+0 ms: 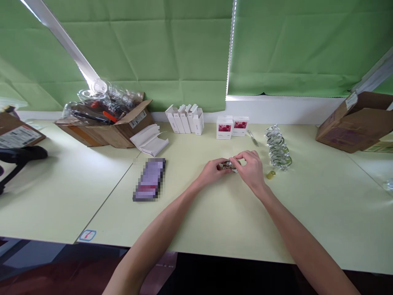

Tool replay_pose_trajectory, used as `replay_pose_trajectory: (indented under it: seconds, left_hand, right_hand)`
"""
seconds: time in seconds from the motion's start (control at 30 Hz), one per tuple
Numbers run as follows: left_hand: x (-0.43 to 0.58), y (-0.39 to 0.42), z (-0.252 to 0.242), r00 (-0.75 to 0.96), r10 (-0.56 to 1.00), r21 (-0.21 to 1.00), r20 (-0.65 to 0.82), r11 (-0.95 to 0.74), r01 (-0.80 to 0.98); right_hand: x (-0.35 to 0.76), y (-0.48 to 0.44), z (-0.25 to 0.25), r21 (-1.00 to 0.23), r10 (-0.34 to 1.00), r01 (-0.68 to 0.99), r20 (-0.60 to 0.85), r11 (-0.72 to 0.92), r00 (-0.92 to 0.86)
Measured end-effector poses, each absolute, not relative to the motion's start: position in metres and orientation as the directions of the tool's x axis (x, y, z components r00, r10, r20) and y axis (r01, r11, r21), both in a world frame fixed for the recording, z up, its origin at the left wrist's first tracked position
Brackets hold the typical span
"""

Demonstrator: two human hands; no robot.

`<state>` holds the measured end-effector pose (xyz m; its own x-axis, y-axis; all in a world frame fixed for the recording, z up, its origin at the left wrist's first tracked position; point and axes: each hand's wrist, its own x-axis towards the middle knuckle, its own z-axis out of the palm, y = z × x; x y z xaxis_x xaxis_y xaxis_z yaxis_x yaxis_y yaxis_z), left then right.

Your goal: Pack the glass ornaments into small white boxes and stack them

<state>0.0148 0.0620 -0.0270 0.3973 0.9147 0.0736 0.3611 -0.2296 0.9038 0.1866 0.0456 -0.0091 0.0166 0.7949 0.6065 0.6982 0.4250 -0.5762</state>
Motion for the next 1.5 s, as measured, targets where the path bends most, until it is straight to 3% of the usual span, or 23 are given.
replay_pose_trajectory:
  seconds: [0.1,0.43,1.13,1.5]
  left_hand:
    - [0.015,0.062,-0.026,0.393,0.917,0.903,0.065,-0.222,0.368]
    - [0.014,0.061,-0.027,0.404,0.912,0.904,0.07,-0.229,0.361]
    - [0.015,0.061,-0.025,0.384,0.921,0.905,0.056,-0.21,0.37]
    - [0.014,0.061,-0.024,0.404,0.913,0.907,0.059,-0.218,0.361]
  right_hand:
    - [0.184,0.047,-0.008,-0.563,0.795,0.722,0.606,0.402,0.03]
    - [0.178,0.046,-0.005,-0.712,0.885,0.638,0.455,0.293,0.1]
    - [0.174,0.051,-0.01,-0.806,0.891,0.488,0.439,0.334,0.115]
    - [0.177,0.049,-0.012,-0.795,0.908,0.524,0.409,0.306,0.09]
